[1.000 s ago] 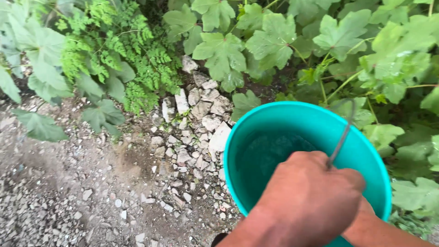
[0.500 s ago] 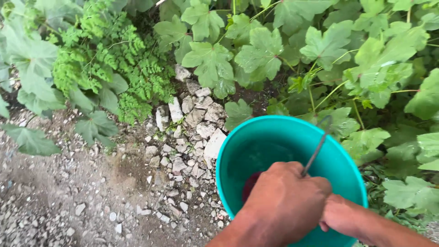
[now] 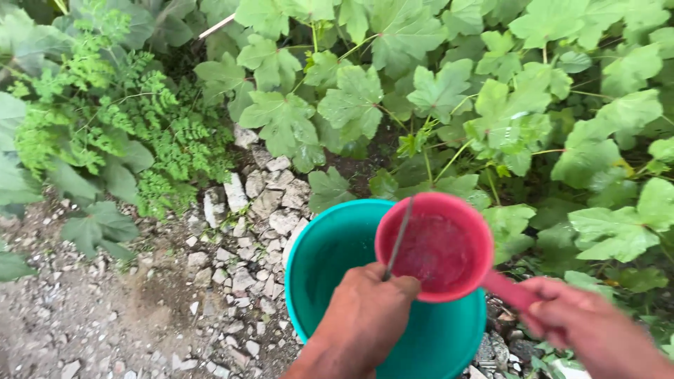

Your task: Watering outdoor plants using a bucket and a small pitcher.

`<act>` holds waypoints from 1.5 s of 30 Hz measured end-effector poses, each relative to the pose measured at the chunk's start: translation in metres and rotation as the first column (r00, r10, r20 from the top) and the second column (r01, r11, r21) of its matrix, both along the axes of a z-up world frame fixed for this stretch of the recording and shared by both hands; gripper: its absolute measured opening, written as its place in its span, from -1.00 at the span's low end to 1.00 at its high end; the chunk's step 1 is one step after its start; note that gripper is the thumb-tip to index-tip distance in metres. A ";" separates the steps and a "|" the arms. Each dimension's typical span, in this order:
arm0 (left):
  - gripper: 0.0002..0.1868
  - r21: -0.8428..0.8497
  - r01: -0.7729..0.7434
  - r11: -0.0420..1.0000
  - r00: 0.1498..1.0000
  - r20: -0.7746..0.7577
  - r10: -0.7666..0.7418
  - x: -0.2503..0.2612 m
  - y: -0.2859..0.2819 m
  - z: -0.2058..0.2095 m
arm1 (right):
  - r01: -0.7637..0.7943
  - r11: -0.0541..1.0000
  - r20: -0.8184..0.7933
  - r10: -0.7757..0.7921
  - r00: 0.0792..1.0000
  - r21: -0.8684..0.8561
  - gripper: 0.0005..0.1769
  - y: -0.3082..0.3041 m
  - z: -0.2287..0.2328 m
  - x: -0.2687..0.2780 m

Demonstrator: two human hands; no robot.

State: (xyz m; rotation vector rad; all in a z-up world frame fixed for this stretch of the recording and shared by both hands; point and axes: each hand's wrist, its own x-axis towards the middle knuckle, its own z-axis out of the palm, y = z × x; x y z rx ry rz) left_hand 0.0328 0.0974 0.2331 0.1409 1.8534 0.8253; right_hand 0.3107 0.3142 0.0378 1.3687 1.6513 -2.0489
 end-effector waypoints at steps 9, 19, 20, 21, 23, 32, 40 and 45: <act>-0.71 -0.060 -0.106 0.993 0.993 0.049 0.109 -0.007 0.007 -0.003 | 0.408 0.894 -0.182 -0.376 0.909 0.188 -0.68 0.060 0.065 -0.004; -0.76 -0.115 -0.089 0.989 0.993 0.070 0.097 -0.009 0.011 -0.012 | 0.406 0.863 -0.539 -0.197 0.819 0.302 -0.77 0.159 0.097 -0.047; -0.76 -0.107 -0.082 0.991 0.995 0.050 0.088 -0.009 0.011 -0.015 | 0.389 0.881 -0.573 -0.178 0.800 0.268 -0.82 0.169 0.097 -0.050; -0.76 -0.104 -0.082 0.991 0.995 0.050 0.087 -0.009 0.011 -0.017 | 0.389 0.880 -0.574 -0.177 0.799 0.271 -0.82 0.166 0.107 -0.058; -0.78 -0.099 -0.079 0.992 0.995 0.047 0.084 -0.008 0.009 -0.021 | 0.398 0.884 -0.566 -0.203 0.799 0.244 -0.83 0.160 0.125 -0.074; -0.75 -0.122 -0.055 0.991 0.998 0.003 0.055 0.000 0.007 -0.038 | 0.392 0.894 -0.547 -0.220 0.808 0.219 -0.78 0.189 0.137 -0.090; -0.67 -0.144 0.058 0.988 0.998 -0.004 -0.059 0.001 0.000 -0.056 | 0.415 0.892 -0.599 -0.237 0.765 0.178 -0.81 0.217 0.134 -0.082; -0.65 -0.165 0.058 0.985 0.998 -0.010 -0.060 0.004 -0.003 -0.057 | 0.414 0.883 -0.586 -0.220 0.780 0.219 -0.75 0.238 0.128 -0.069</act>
